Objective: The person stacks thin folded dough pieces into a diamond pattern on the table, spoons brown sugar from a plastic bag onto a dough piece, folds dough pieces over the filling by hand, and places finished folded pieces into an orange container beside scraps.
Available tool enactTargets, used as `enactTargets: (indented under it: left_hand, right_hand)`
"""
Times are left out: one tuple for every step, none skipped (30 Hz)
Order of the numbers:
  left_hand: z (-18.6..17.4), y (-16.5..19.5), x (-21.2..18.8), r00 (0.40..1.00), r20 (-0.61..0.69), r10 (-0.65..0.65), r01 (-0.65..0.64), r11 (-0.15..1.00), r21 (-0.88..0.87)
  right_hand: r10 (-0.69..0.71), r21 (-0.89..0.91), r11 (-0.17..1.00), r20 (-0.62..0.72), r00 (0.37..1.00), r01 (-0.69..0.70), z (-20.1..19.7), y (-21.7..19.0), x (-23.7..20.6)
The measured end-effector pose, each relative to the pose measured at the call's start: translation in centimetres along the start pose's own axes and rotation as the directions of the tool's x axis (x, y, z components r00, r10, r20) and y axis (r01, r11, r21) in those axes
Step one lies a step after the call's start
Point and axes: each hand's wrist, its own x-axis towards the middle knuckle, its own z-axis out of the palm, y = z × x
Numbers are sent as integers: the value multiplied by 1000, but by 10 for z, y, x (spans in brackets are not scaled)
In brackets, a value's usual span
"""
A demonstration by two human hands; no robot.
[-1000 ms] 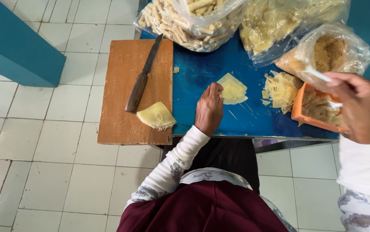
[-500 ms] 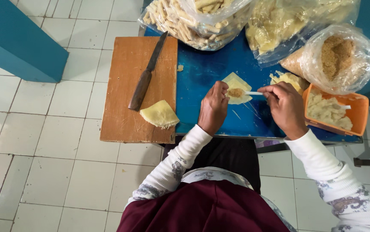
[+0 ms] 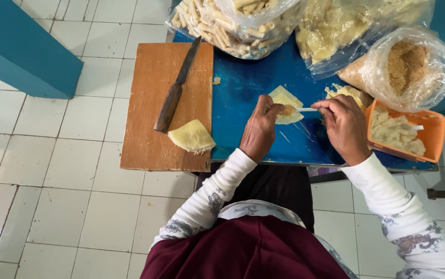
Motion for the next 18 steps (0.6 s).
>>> enactTargets:
  left_hand:
    - [0,-1,-1,1000,6,6,-6,1000,14]
    - [1,-1,-1,1000,12,13,-13,1000,27]
    - [2,-1,-1,1000,17,19,-20,999,40]
    - [2,-2,-1,1000,12,26,-26,999,38]
    - [3,-2,-1,999,6,31,-31,999,36]
    - [3,-2,-1,999,0,37,-37,999,34]
    - [4,-3,-2,1000,3,19,-19,999,26]
    - [3,-3,-1,1000,6,3,-3,1000,18]
    - [3,-3,-1,1000,8,-14,14,1000,10]
    - [3,-4,-2,999,-11,-44,43,998,-45]
    - [3,-4,-2,997,-29,-74,71,993,-99]
    - [3,-5,-2,993,-45,-106,98,983,-153]
    - [3,-6,-2,990,-50,-135,126,979,-159]
    - [3,-7,-3,985,-54,-163,152,974,-166]
    - [3,-8,-3,980,-59,-190,177,969,-172]
    - [4,-8,-3,979,-63,-193,179,967,-180]
    - [4,-9,-3,978,-67,-196,180,966,-186]
    - [5,-10,-2,978,-72,-198,181,964,-194]
  right_hand:
    - [15,2,1000,10,1000,-15,0,0,0]
    - [29,4,1000,20,999,-29,0,1,0]
    - [43,4,999,29,999,-44,0,2,0]
    - [41,4,999,25,999,-41,0,2,0]
    - [38,3,999,21,999,-38,0,3,-1]
    - [35,3,999,17,999,-35,1,3,-1]
    - [43,17,999,16,999,-43,1,4,-1]
    - [51,30,998,15,999,-51,2,4,-1]
    - [59,43,997,14,998,-59,2,5,-1]
    - [89,81,993,22,996,-91,1,5,0]
    - [120,119,985,30,992,-122,1,6,0]
    - [150,157,975,40,988,-154,0,7,1]
    - [175,175,968,51,983,-182,-1,7,1]
    - [201,191,959,60,978,-209,-3,8,2]
    - [226,207,950,70,972,-235,-5,9,2]
    - [231,216,946,73,970,-242,-9,10,3]
    - [237,226,942,76,969,-248,-13,12,2]
    - [241,236,938,78,967,-253,-17,14,2]
